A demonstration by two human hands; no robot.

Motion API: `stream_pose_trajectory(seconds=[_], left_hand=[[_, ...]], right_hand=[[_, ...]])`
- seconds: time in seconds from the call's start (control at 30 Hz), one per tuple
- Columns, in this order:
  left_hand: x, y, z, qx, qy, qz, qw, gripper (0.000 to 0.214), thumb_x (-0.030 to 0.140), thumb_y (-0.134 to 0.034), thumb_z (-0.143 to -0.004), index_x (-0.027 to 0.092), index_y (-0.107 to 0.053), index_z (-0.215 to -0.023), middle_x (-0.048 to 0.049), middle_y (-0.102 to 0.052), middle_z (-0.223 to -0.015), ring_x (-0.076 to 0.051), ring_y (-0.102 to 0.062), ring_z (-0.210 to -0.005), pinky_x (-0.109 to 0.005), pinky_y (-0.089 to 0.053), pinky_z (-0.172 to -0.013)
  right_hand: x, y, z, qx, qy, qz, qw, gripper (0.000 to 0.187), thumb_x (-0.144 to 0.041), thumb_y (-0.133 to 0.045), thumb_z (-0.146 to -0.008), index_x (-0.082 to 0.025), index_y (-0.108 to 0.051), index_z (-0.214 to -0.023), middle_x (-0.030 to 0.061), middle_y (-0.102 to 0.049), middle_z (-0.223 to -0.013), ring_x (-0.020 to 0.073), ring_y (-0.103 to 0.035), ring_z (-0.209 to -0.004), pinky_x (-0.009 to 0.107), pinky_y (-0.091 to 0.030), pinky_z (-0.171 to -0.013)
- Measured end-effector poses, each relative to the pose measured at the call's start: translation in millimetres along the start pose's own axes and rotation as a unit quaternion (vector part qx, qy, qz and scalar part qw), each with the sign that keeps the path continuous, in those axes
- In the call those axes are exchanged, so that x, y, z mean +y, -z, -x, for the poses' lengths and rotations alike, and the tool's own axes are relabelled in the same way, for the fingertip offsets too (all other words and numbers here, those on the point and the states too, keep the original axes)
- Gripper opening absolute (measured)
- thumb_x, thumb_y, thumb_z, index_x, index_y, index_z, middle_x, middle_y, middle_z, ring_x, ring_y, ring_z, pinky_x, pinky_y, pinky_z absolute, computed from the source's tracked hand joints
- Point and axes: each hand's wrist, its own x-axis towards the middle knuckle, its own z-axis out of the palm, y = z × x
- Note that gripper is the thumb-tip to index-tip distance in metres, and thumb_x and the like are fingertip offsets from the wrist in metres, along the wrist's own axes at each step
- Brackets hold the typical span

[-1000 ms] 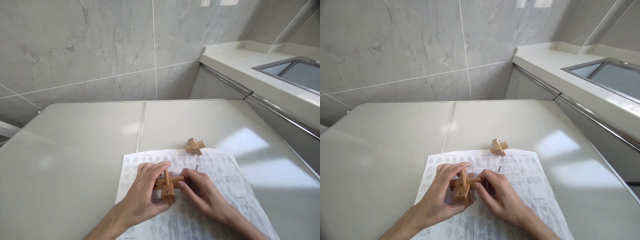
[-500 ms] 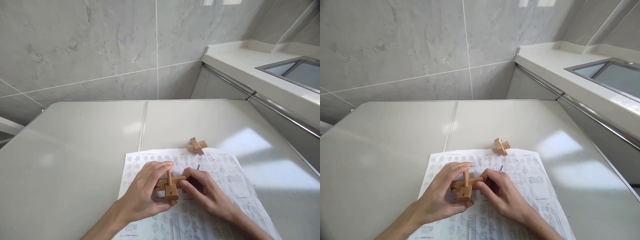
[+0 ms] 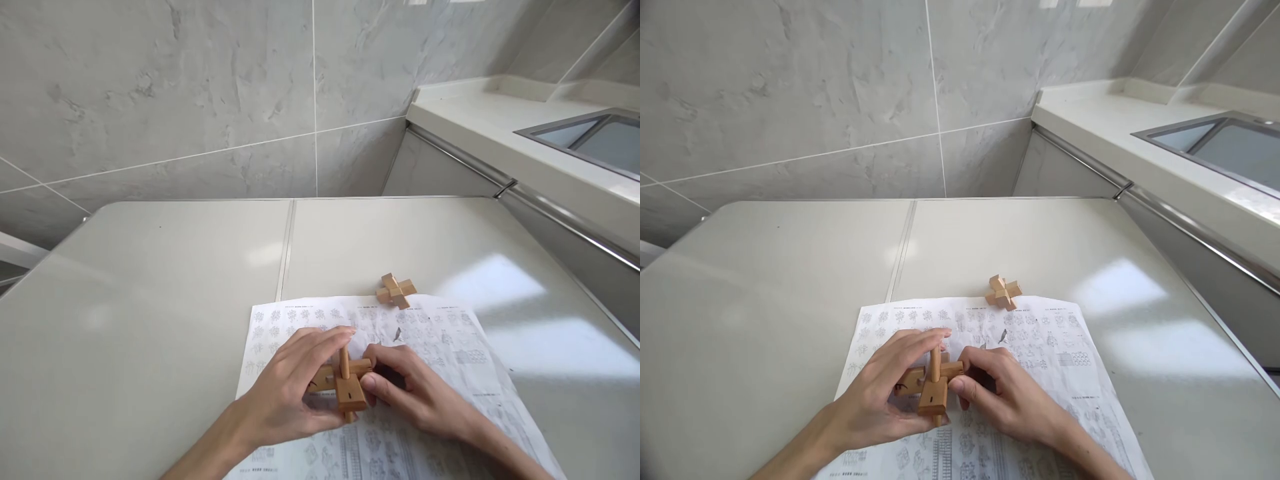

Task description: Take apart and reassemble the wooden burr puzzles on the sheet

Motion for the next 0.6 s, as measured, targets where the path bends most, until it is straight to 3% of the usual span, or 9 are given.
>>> stream_pose_trajectory(seconds=[0.2,0.33,0.47,0.6], left_hand=[[-2,-1.3,1,0.017,-0.016,-0.008,1.000,0.099,0.030,-0.091,-0.086,0.032,-0.031,-0.165,-0.0139,-0.066,-0.150,-0.029,-0.072,-0.121,-0.050,-0.056,-0.108],[-3,-0.1,0,-0.001,0.006,0.008,1.000,0.103,0.033,-0.091,-0.086,0.038,-0.027,-0.166,-0.0111,-0.063,-0.154,-0.030,-0.070,-0.126,-0.053,-0.055,-0.111],[-2,4.8,2,-0.019,0.065,0.030,0.997,0.115,0.047,-0.096,-0.078,0.045,-0.023,-0.167,-0.0109,-0.051,-0.163,-0.036,-0.055,-0.145,-0.058,-0.053,-0.115],[-1,9.0,4,-0.013,0.154,0.077,0.985,0.133,0.069,-0.097,-0.061,0.039,-0.023,-0.167,-0.0166,-0.041,-0.168,-0.045,-0.043,-0.153,-0.066,-0.046,-0.120]], right_hand=[[0,-1,0,0.007,0.009,-0.019,1.000,0.045,-0.057,-0.057,-0.108,-0.021,-0.062,-0.081,-0.0020,-0.065,-0.068,0.0135,-0.055,-0.060,0.026,-0.040,-0.058],[2,-3,0,0.019,0.009,-0.019,1.000,0.042,-0.054,-0.058,-0.109,-0.021,-0.062,-0.082,-0.0024,-0.063,-0.068,0.0128,-0.054,-0.059,0.027,-0.039,-0.059],[2,-4,0,0.037,0.021,-0.014,0.999,0.041,-0.052,-0.055,-0.110,-0.021,-0.061,-0.084,-0.0018,-0.062,-0.071,0.0129,-0.052,-0.061,0.027,-0.037,-0.060],[4,-6,0,0.054,0.027,0.020,0.998,0.042,-0.051,-0.054,-0.110,-0.021,-0.057,-0.082,-0.0019,-0.059,-0.071,0.0132,-0.050,-0.061,0.027,-0.035,-0.059]])
